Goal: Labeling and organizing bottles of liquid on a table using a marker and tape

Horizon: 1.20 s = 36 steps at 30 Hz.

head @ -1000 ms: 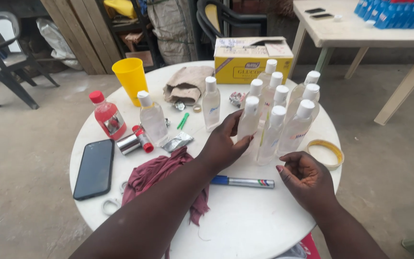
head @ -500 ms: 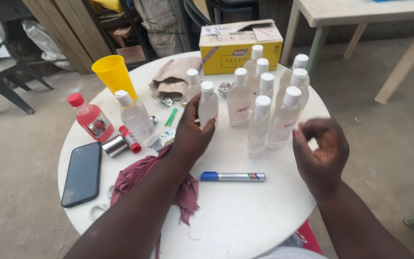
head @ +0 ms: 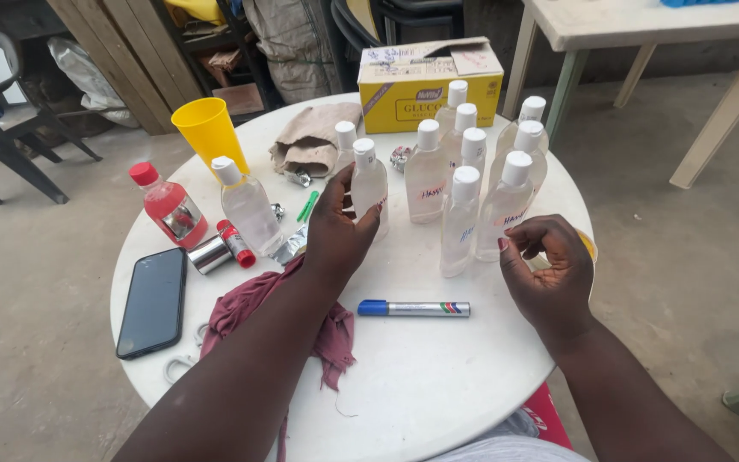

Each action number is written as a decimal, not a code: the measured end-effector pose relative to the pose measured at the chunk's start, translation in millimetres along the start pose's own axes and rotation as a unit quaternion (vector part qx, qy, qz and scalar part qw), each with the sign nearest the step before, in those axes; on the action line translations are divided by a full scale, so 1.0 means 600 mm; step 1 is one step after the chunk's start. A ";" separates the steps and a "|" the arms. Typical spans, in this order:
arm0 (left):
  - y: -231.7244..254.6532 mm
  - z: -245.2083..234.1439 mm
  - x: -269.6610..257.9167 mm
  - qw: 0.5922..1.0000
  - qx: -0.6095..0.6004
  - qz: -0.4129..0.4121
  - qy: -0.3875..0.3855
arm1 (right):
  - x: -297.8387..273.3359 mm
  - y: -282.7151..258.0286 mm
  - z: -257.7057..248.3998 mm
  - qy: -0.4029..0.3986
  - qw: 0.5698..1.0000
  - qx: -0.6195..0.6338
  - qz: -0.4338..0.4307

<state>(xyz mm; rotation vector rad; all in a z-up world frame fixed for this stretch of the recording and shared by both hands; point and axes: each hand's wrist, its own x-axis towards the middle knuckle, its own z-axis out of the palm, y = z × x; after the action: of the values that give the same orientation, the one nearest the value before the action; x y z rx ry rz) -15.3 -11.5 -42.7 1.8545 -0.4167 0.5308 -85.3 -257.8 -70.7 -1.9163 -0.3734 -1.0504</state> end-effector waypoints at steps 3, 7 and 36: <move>-0.006 0.000 -0.001 1.000 -0.013 0.000 0.008 | 0.000 0.001 0.003 0.002 1.000 -0.008 -0.009; -0.014 -0.004 -0.004 0.999 -0.051 -0.017 -0.001 | 0.014 0.008 0.006 0.062 0.998 0.014 0.012; 0.079 0.073 -0.056 0.983 -0.026 -0.004 -0.179 | 0.155 0.001 0.052 -0.050 0.893 0.295 0.335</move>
<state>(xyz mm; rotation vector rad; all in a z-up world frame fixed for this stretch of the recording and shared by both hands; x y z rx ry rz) -61.3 -67.3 -36.4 1.9017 -0.6551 0.1741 -13.5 -246.0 -5.0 -1.3744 -0.0500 -0.3177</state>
